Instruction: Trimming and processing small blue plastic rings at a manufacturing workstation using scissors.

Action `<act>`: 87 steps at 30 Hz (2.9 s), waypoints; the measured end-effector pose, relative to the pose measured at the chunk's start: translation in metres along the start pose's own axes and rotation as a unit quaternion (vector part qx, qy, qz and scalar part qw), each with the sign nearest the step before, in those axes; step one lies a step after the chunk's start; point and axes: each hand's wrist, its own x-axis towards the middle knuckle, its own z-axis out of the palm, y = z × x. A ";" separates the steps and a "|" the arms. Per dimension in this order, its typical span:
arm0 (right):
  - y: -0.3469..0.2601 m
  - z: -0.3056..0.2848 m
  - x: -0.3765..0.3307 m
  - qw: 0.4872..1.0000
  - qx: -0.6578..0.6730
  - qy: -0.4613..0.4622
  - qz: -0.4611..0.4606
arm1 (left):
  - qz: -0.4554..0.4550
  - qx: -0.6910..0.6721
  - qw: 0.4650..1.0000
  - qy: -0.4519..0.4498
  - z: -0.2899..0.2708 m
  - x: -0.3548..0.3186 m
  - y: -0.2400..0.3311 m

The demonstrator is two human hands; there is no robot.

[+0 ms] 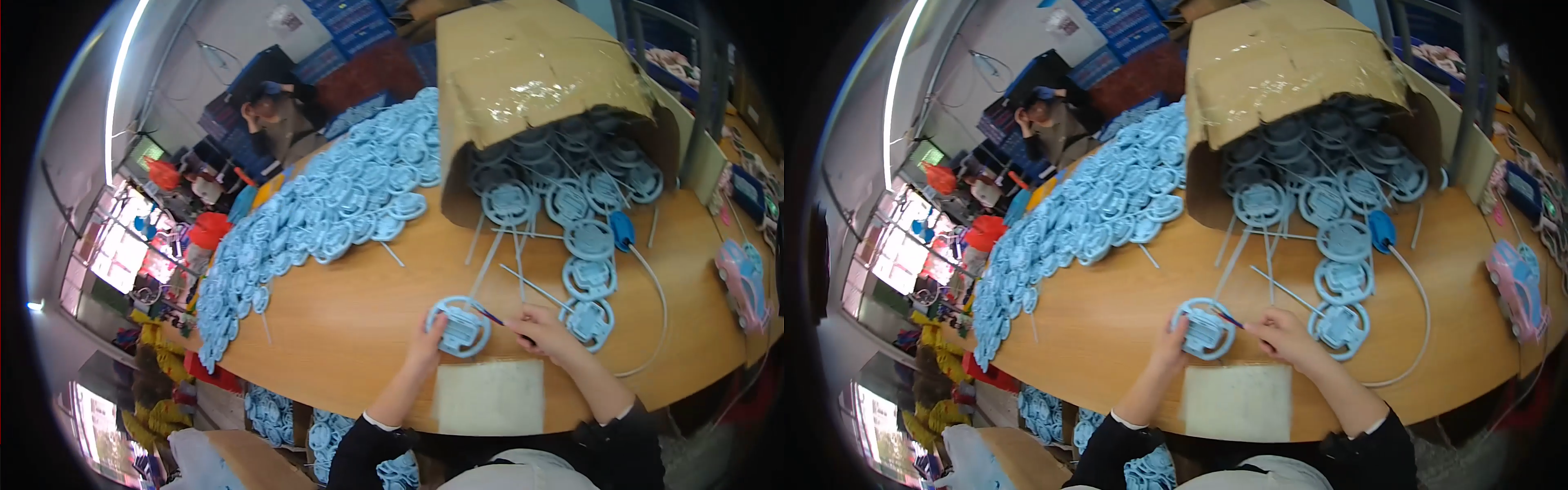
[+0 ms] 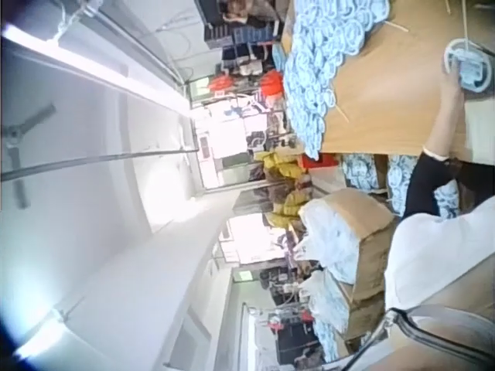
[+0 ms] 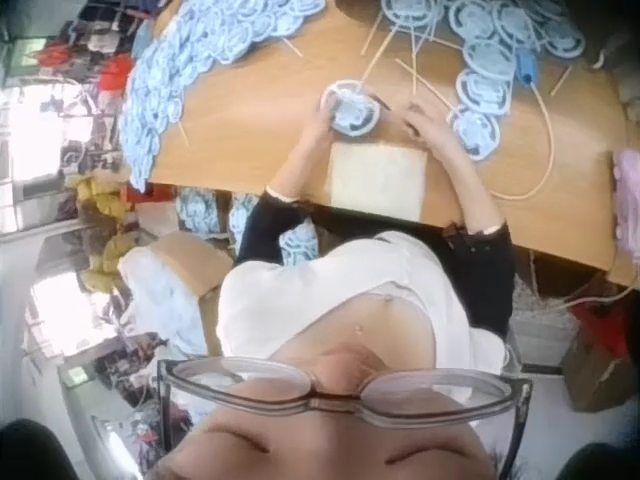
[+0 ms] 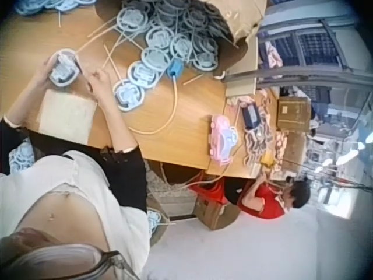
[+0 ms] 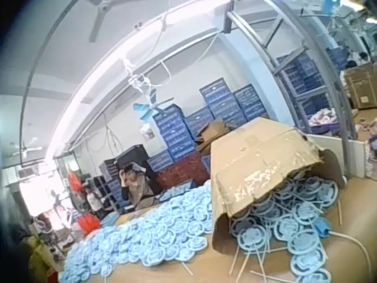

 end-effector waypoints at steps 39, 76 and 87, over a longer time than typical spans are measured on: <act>0.016 -0.027 0.005 0.992 0.069 0.101 0.019 | 0.056 0.006 0.998 -0.020 0.098 0.069 -0.022; 0.052 -0.026 0.026 0.943 -0.212 0.239 -0.091 | 0.005 0.162 0.986 0.045 0.092 0.079 -0.038; 0.055 -0.029 0.031 0.946 -0.219 0.219 -0.095 | 0.023 0.142 0.988 0.051 0.094 0.077 -0.038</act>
